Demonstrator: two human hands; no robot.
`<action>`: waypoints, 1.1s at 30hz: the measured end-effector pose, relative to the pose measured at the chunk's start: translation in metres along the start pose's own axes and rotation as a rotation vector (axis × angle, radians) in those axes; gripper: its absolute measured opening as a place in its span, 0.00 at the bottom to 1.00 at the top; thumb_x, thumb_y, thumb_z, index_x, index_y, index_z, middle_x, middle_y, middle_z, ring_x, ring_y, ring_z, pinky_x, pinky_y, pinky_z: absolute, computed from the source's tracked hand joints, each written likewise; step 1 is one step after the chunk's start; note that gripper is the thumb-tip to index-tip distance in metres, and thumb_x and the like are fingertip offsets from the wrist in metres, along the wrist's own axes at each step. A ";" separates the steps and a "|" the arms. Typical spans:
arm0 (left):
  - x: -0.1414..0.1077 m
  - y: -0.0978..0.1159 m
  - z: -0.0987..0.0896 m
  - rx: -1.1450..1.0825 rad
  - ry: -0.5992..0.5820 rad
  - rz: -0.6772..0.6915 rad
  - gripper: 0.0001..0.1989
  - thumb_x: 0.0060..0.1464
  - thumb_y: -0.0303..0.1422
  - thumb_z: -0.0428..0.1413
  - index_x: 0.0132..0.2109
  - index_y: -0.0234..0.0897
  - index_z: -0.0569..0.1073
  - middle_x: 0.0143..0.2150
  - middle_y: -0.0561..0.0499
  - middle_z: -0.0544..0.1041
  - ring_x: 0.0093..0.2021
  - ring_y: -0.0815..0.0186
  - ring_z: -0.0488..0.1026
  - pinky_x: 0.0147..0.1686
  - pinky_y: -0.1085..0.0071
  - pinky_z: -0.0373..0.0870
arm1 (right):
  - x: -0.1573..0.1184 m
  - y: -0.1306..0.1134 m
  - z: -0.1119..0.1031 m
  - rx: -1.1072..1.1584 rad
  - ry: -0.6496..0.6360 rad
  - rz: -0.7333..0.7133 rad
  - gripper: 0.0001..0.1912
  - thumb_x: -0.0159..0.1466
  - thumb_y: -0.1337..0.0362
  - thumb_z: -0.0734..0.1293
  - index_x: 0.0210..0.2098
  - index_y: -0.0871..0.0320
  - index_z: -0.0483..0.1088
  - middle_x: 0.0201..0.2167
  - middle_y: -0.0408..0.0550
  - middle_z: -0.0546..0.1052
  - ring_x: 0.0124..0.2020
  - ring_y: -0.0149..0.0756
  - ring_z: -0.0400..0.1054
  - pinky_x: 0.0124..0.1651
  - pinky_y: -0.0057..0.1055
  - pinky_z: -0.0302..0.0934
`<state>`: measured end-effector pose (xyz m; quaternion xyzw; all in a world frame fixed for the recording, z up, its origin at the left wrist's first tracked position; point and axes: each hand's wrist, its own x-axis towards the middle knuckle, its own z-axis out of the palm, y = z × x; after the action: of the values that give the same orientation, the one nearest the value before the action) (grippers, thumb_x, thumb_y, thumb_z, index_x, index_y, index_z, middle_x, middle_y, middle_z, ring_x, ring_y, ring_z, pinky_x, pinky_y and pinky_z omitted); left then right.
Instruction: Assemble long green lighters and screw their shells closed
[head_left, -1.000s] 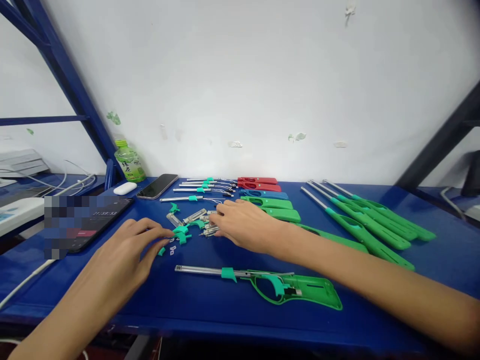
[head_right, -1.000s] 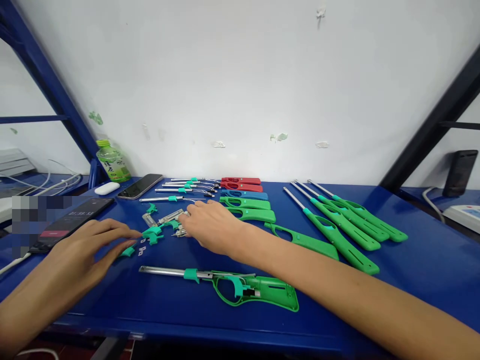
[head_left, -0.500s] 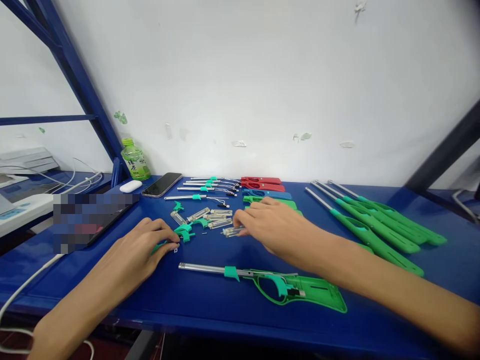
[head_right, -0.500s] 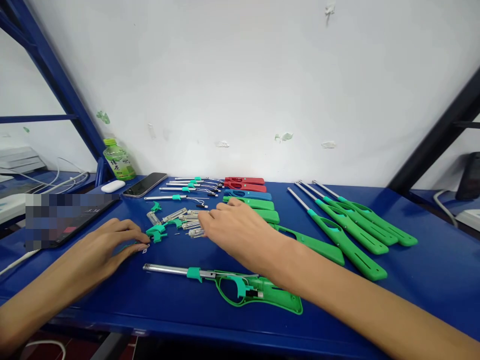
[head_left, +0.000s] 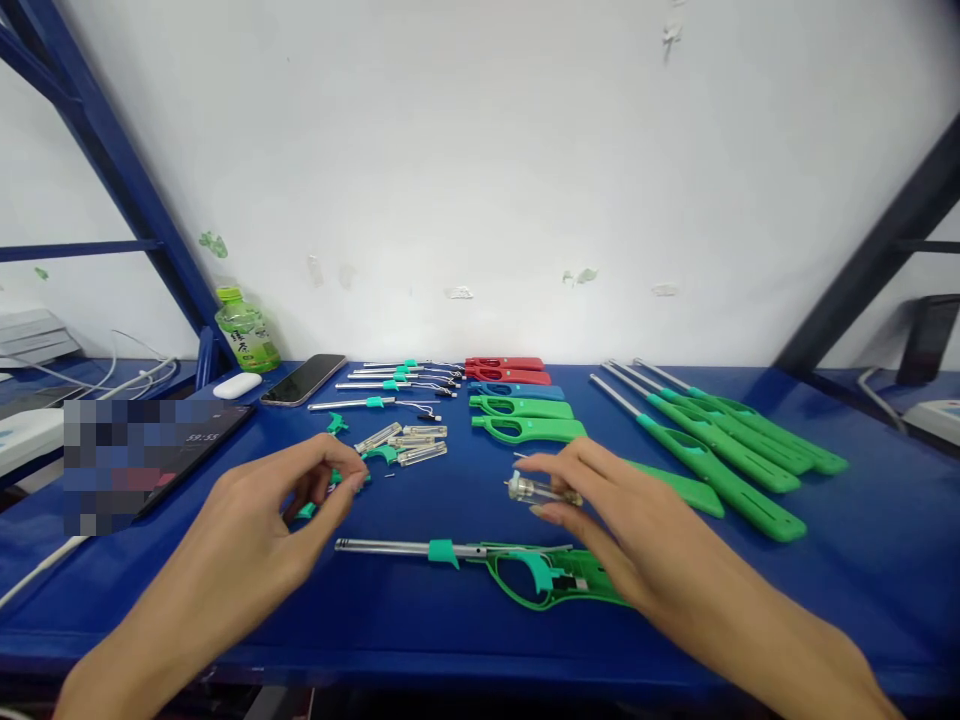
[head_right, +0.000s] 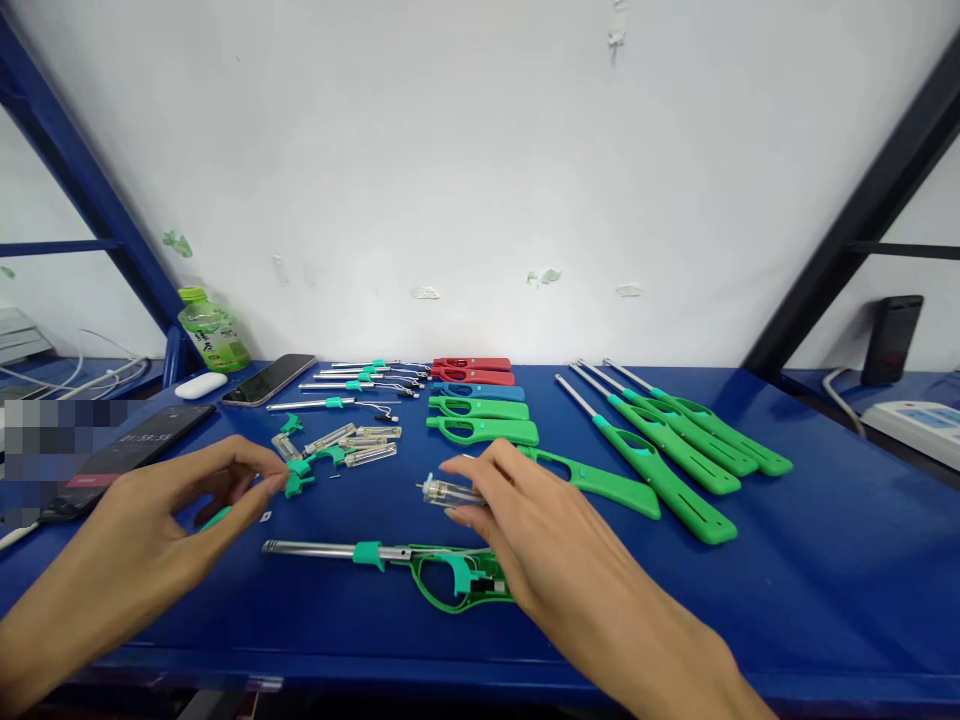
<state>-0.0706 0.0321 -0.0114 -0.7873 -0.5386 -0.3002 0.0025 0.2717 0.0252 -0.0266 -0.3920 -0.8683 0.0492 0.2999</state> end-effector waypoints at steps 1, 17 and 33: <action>0.002 0.011 0.003 -0.088 0.008 0.010 0.11 0.70 0.45 0.55 0.45 0.45 0.78 0.31 0.56 0.78 0.28 0.66 0.72 0.26 0.71 0.66 | -0.002 -0.003 0.001 0.032 -0.005 0.026 0.12 0.80 0.63 0.61 0.60 0.46 0.68 0.49 0.45 0.78 0.44 0.36 0.79 0.45 0.33 0.73; 0.014 0.102 0.063 -0.961 -0.086 -0.160 0.09 0.64 0.39 0.64 0.38 0.41 0.83 0.31 0.54 0.78 0.24 0.74 0.66 0.22 0.79 0.65 | -0.023 -0.002 0.020 -0.048 0.419 -0.155 0.14 0.75 0.69 0.68 0.59 0.56 0.77 0.42 0.46 0.83 0.40 0.33 0.80 0.52 0.33 0.75; 0.013 0.103 0.060 -0.989 -0.160 -0.262 0.12 0.61 0.43 0.66 0.39 0.39 0.85 0.24 0.53 0.78 0.22 0.71 0.69 0.21 0.78 0.65 | -0.026 0.001 0.025 -0.062 0.385 -0.170 0.18 0.75 0.73 0.68 0.62 0.57 0.75 0.41 0.47 0.80 0.38 0.32 0.77 0.47 0.34 0.72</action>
<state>0.0481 0.0197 -0.0221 -0.6409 -0.4247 -0.4556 -0.4487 0.2714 0.0115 -0.0598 -0.3286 -0.8261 -0.0788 0.4510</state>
